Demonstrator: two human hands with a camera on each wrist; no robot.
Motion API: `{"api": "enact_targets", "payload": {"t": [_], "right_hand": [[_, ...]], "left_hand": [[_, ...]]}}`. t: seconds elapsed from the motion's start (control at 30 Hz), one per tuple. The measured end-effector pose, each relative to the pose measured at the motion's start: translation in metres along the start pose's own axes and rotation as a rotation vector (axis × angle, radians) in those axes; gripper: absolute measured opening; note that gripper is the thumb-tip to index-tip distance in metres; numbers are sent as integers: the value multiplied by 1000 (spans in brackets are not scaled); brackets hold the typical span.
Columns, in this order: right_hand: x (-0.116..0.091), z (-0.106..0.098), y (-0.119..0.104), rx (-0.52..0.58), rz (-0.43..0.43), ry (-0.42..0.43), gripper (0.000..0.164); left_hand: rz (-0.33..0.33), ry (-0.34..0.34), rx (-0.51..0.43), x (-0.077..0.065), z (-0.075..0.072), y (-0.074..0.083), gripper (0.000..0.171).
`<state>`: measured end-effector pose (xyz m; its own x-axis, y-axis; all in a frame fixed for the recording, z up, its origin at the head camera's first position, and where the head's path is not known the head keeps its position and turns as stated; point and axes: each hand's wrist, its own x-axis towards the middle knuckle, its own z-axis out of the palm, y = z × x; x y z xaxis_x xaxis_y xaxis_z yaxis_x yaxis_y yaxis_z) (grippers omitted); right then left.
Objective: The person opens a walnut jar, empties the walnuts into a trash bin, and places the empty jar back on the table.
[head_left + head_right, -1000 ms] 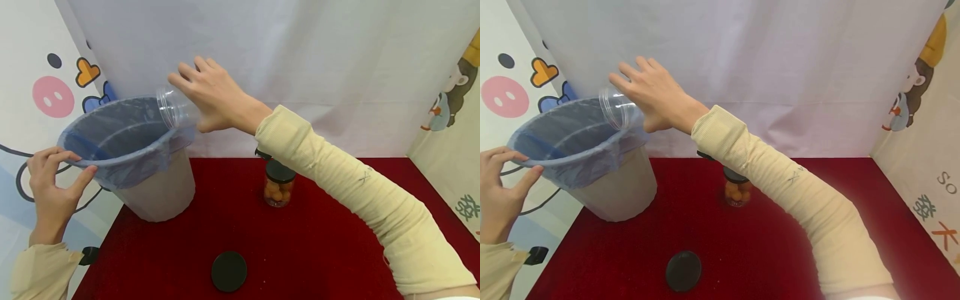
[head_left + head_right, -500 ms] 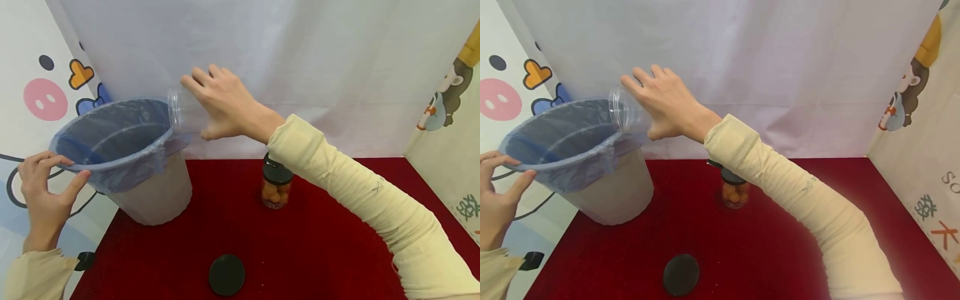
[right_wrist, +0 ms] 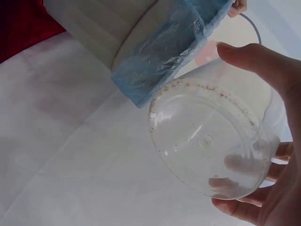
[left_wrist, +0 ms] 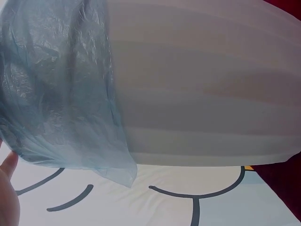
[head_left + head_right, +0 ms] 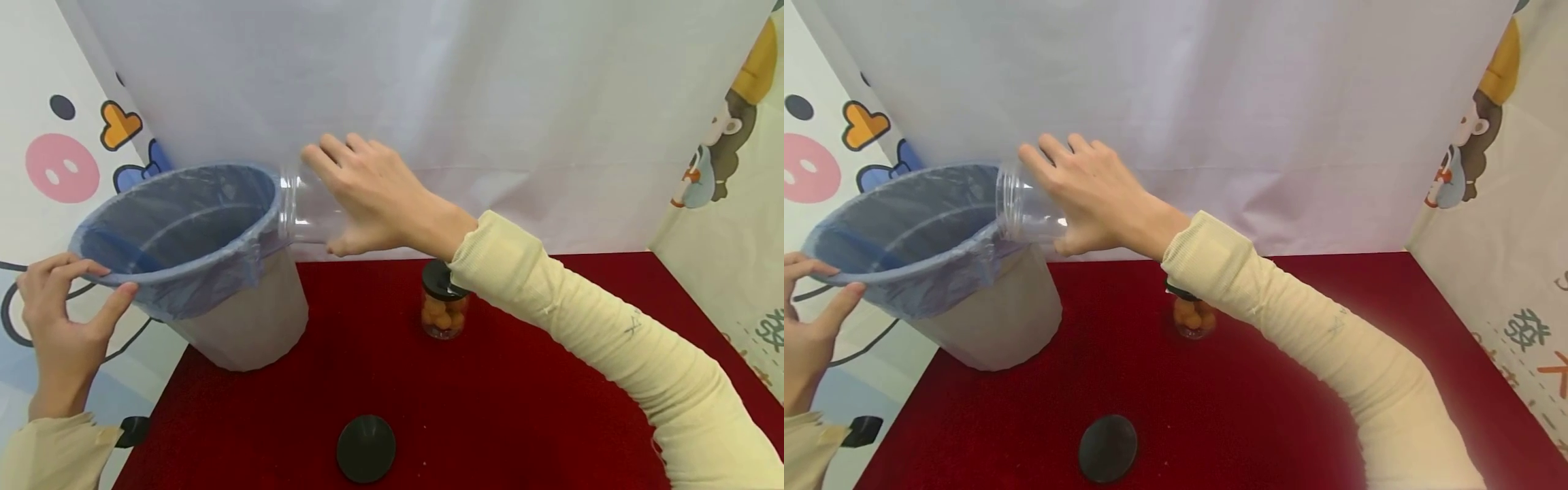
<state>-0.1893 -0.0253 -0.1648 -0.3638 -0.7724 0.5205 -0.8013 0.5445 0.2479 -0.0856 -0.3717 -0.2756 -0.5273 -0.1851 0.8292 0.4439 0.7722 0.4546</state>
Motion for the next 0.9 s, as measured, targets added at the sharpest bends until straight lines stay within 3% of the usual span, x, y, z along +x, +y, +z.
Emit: {"api": "enact_targets", "payload": {"t": [0.4,0.57,0.9], "right_hand": [[-27,-4,2,88,66,17,91],[-39,-3,3,107,100,17,91],[-58,0,6,164,132,17,91]], "left_hand": [[33,-10,-20,2,0,-1,61],[16,-14,-9,1,-1,-3,58],[-28,-41,31,-1,-4,-26,49]]}}
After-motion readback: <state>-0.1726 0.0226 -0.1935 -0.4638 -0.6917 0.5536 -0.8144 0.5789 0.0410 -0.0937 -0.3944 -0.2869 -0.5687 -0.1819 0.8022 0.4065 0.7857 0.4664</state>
